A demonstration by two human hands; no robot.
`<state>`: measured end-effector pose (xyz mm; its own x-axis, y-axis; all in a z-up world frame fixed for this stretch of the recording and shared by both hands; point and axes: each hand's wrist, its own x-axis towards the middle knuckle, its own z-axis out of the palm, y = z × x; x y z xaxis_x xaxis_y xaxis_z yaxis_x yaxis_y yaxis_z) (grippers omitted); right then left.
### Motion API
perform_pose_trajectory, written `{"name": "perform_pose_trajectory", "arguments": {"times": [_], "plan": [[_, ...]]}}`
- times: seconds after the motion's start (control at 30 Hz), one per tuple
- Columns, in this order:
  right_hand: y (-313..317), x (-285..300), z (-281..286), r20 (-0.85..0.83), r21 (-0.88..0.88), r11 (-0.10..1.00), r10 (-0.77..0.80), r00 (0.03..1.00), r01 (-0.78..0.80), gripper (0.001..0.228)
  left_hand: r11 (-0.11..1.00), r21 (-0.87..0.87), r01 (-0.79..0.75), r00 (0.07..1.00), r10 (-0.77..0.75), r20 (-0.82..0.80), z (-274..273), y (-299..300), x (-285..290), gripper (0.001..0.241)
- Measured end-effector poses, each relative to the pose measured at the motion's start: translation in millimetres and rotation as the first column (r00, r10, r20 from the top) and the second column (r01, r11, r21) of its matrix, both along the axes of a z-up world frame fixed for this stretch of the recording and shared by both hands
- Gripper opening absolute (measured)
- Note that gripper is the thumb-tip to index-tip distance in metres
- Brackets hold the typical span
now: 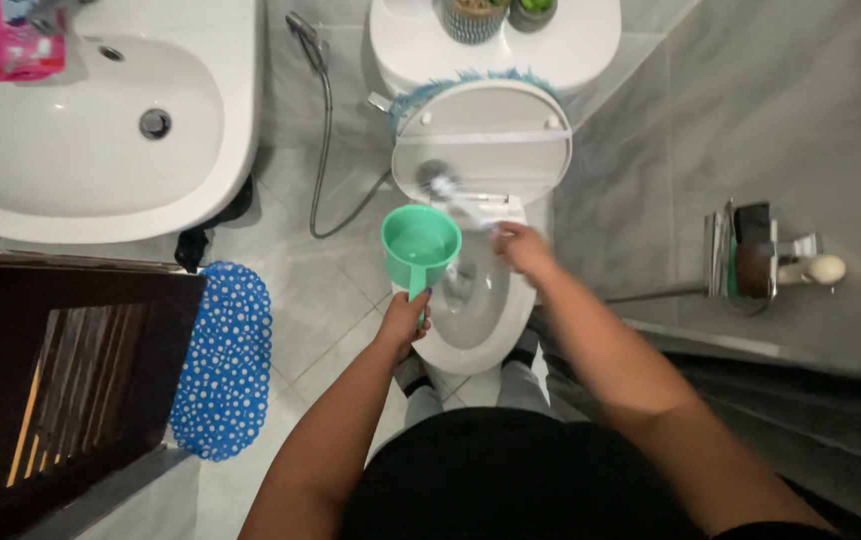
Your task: The person cleans a toilet bowl using a toilet brush and a green plastic scoop. They scrub the inside of the bowl, rinse the brush, and then fill the scoop with water from the sink. The person adds a pink cleaning powder to the scoop, mixes it with water, and pours the solution into the toilet bowl.
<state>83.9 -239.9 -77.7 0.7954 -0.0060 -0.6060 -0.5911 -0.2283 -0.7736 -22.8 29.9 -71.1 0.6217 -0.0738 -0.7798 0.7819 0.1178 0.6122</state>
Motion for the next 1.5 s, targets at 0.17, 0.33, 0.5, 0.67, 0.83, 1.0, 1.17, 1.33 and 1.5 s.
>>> {"name": "perform_pose_trajectory", "arguments": {"times": [0.17,0.33,0.5,0.67,0.83,1.0,1.17,1.33,1.5], "plan": [[-86,-32,-33,-0.110,-0.031,0.976,-0.216,0.970,0.214,0.049,0.999,0.029,0.046,0.999,-0.047,0.016,17,4,-2,0.029],[-11,-26,-27,-0.094,-0.071,0.977,-0.210,0.973,0.203,0.050,0.997,0.039,0.067,0.997,-0.068,0.023,10,2,-9,0.027],[20,-43,9,0.169,-0.117,0.992,0.077,0.983,-0.057,0.049,0.998,0.020,0.058,0.998,-0.058,0.027,-16,3,-14,0.030],[-40,-104,13,0.379,-0.474,0.875,0.310,0.872,-0.105,0.055,0.999,0.026,0.041,0.998,-0.041,0.036,-14,14,-19,0.028],[-82,-115,-70,0.126,-0.648,0.715,0.438,0.890,-0.260,0.066,0.999,0.021,0.028,1.000,-0.028,0.000,-33,26,-26,0.028],[-9,-79,-90,-0.194,-0.705,0.580,0.396,0.897,-0.409,0.064,0.997,0.074,0.027,0.999,-0.025,-0.029,-52,31,-28,0.031],[21,-81,-65,-0.224,-0.670,0.634,0.325,0.919,-0.387,0.071,0.999,0.033,0.026,1.000,-0.026,0.003,-49,37,-30,0.032],[30,-75,-76,-0.323,-0.659,0.602,0.316,0.892,-0.451,0.075,0.997,0.051,0.061,0.997,-0.059,-0.043,-27,31,-31,0.029],[57,-78,-79,-0.268,-0.617,0.702,0.239,0.933,-0.357,0.075,0.998,0.055,-0.001,1.000,0.001,0.013,-64,31,-41,0.032]]}}
